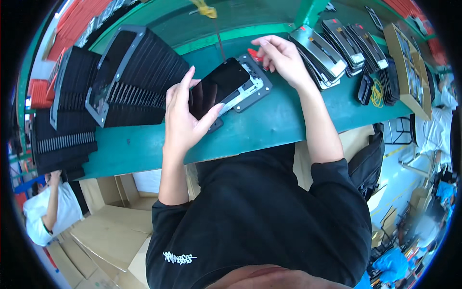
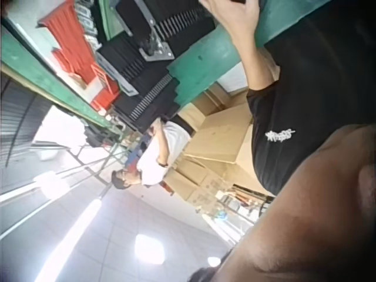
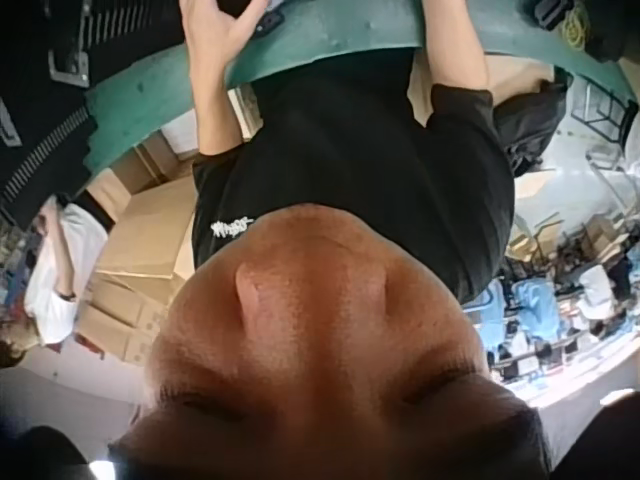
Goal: Assembling components and covers onto electronics enclosures at a factory workstation.
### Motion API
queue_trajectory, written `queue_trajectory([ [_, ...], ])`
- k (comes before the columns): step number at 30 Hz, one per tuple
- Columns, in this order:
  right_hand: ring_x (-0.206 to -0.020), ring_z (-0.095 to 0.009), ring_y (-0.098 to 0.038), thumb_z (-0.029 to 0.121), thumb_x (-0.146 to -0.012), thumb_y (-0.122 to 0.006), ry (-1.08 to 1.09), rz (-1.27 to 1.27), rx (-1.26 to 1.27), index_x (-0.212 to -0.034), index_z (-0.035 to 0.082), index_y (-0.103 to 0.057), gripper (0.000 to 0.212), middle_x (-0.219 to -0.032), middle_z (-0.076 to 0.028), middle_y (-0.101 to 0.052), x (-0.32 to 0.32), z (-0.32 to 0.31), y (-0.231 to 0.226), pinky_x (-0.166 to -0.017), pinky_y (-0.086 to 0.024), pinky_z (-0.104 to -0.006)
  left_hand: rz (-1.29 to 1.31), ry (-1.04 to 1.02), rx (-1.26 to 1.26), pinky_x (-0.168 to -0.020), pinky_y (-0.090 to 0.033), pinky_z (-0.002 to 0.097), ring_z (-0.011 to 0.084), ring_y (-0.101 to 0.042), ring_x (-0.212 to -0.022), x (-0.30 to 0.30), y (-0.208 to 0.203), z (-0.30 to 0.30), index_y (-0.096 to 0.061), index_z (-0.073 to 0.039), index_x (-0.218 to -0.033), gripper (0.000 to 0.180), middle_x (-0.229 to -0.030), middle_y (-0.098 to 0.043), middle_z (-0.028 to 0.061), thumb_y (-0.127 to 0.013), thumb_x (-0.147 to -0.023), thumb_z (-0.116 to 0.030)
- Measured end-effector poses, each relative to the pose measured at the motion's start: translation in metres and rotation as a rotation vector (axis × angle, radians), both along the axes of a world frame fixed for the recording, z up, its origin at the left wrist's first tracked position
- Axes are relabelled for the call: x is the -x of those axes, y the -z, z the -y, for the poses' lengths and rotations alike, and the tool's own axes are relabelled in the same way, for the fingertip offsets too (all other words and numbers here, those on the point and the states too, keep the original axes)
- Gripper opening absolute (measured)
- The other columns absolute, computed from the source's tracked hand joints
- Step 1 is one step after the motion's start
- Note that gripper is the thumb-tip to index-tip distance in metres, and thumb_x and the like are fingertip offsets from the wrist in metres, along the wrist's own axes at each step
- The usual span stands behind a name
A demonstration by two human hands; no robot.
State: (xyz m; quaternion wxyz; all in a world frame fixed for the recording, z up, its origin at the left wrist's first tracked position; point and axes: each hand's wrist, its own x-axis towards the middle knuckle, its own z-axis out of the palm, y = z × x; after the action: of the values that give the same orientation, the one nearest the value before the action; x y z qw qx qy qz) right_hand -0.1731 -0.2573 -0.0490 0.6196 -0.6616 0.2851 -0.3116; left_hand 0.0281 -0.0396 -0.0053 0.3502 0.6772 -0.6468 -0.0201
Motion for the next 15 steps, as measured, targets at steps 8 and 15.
queue_trajectory([
  [8,-0.077,-0.005,-0.055,0.038,-0.108,-0.055,-0.18,-0.198,0.028,-0.134,0.007,-0.066,0.042,-0.094,0.001,-0.063,0.01,-0.005,-0.005,-0.062,-0.046,-0.0198,0.0,0.028,-0.033,-0.1,-0.048,0.0465,0.0354,-0.059,-0.113,0.022,0.016,0.037,-0.046,-0.002,-0.151,0.093,-0.124,-0.067,0.0177,-0.091,-0.074,-0.028],
  [15,-0.079,-0.007,-0.055,0.029,-0.102,-0.068,-0.292,-0.228,-0.005,-0.146,0.007,-0.057,0.05,-0.105,-0.004,-0.067,0.016,0.001,0.003,-0.068,-0.05,-0.023,-0.018,0.024,-0.039,-0.104,-0.046,0.05,0.0362,-0.059,-0.115,0.026,0.017,0.039,-0.046,-0.003,-0.15,0.094,-0.123,-0.067,0.0173,-0.092,-0.072,-0.028],
])
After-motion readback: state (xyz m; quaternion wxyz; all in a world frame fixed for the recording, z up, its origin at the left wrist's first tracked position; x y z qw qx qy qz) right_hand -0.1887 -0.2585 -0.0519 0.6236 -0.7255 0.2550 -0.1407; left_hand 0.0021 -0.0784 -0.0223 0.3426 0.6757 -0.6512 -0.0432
